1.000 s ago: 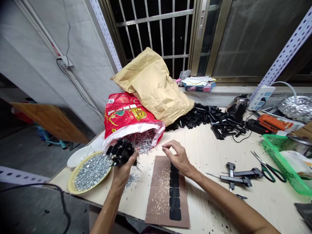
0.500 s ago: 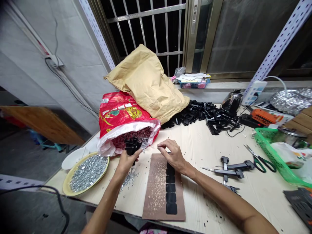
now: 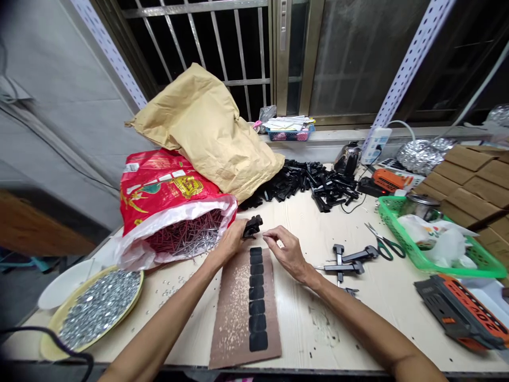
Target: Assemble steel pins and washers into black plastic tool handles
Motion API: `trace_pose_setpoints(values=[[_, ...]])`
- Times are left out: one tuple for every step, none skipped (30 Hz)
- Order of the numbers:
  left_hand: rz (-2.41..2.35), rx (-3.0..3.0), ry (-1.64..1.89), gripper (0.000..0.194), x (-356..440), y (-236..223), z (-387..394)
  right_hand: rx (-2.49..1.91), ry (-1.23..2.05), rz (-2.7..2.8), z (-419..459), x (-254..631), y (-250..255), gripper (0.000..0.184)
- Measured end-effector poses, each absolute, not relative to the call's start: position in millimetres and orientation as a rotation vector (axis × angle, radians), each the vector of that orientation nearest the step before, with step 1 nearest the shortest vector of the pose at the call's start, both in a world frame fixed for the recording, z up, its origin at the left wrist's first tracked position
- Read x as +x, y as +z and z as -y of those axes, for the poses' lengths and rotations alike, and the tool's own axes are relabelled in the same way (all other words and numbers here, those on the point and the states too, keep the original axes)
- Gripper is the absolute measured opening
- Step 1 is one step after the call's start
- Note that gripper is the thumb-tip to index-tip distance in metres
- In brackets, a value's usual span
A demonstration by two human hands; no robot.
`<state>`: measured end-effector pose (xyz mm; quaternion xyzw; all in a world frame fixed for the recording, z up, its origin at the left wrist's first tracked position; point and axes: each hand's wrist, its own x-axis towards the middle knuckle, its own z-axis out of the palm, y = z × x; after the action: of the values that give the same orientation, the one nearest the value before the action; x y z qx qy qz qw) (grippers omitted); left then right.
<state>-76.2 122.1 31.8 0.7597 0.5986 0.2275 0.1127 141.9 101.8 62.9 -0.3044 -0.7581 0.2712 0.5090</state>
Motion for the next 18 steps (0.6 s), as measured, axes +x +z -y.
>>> trace_pose_setpoints(values=[[-1.756, 2.246, 0.633, 0.026, -69.7, 29.3, -126.9, -0.759, 0.656, 1.807, -102.0, 146.9, 62.9, 0.010], [-1.759, 2.261, 0.596, 0.028, -63.8, 26.6, -131.1, -0.780, 0.658, 1.792, -101.7, 151.9, 63.2, 0.010], [-1.767, 2.272, 0.561, 0.031, -58.9, 23.9, -134.7, -0.799, 0.659, 1.784, -101.1, 156.9, 63.5, 0.009], [-1.778, 2.281, 0.528, 0.036, -55.3, 21.4, -137.7, -0.813, 0.656, 1.780, -100.3, 161.9, 63.7, 0.009], [-1.790, 2.288, 0.500, 0.043, -53.0, 19.5, -140.0, -0.823, 0.652, 1.781, -99.6, 166.8, 63.7, 0.009], [-1.801, 2.295, 0.477, 0.050, -52.1, 18.6, -141.8, -0.832, 0.649, 1.784, -99.4, 171.5, 63.4, 0.009], [-1.810, 2.300, 0.459, 0.057, -52.1, 19.0, -142.9, -0.846, 0.652, 1.784, -99.9, 175.9, 62.9, 0.010], [-1.810, 2.313, 0.449, 0.062, -52.5, 21.1, -143.0, -0.872, 0.671, 1.774, -101.3, 179.7, 62.2, 0.011], [-1.802, 2.333, 0.453, 0.066, -52.8, 25.1, -141.8, -0.914, 0.714, 1.749, -103.8, 182.8, 61.5, 0.013], [-1.785, 2.362, 0.475, 0.068, -52.4, 30.8, -138.8, -0.969, 0.785, 1.703, -107.1, 184.8, 60.8, 0.015], [-1.757, 2.400, 0.511, 0.069, -50.7, 38.2, -133.5, -1.030, 0.896, 1.641, -110.8, 185.5, 60.0, 0.019], [-1.723, 2.442, 0.570, 0.070, -47.3, 46.7, -125.8, -1.084, 1.054, 1.573, -114.5, 184.6, 59.3, 0.023], [-1.683, 2.481, 0.637, 0.071, -42.3, 55.7, -115.7, -1.117, 1.253, 1.511, -117.6, 182.0, 58.6, 0.027], [-1.631, 2.528, 0.682, 0.071, -35.9, 64.7, -103.4, -1.123, 1.474, 1.463, -119.2, 177.5, 57.7, 0.031], [-1.575, 2.580, 0.708, 0.071, -28.4, 72.8, -89.5, -1.102, 1.688, 1.434, -119.0, 171.5, 56.6, 0.035], [-1.528, 2.624, 0.730, 0.072, -20.4, 79.4, -74.9, -1.053, 1.865, 1.429, -116.6, 164.2, 55.5, 0.037], [-1.505, 2.650, 0.751, 0.072, -12.6, 84.3, -60.2, -0.982, 1.978, 1.455, -112.2, 156.1, 54.1, 0.039], [-1.513, 2.662, 0.756, 0.070, -5.7, 86.9, -46.1, -0.901, 2.006, 1.504, -106.0, 147.8, 52.7, 0.038]])
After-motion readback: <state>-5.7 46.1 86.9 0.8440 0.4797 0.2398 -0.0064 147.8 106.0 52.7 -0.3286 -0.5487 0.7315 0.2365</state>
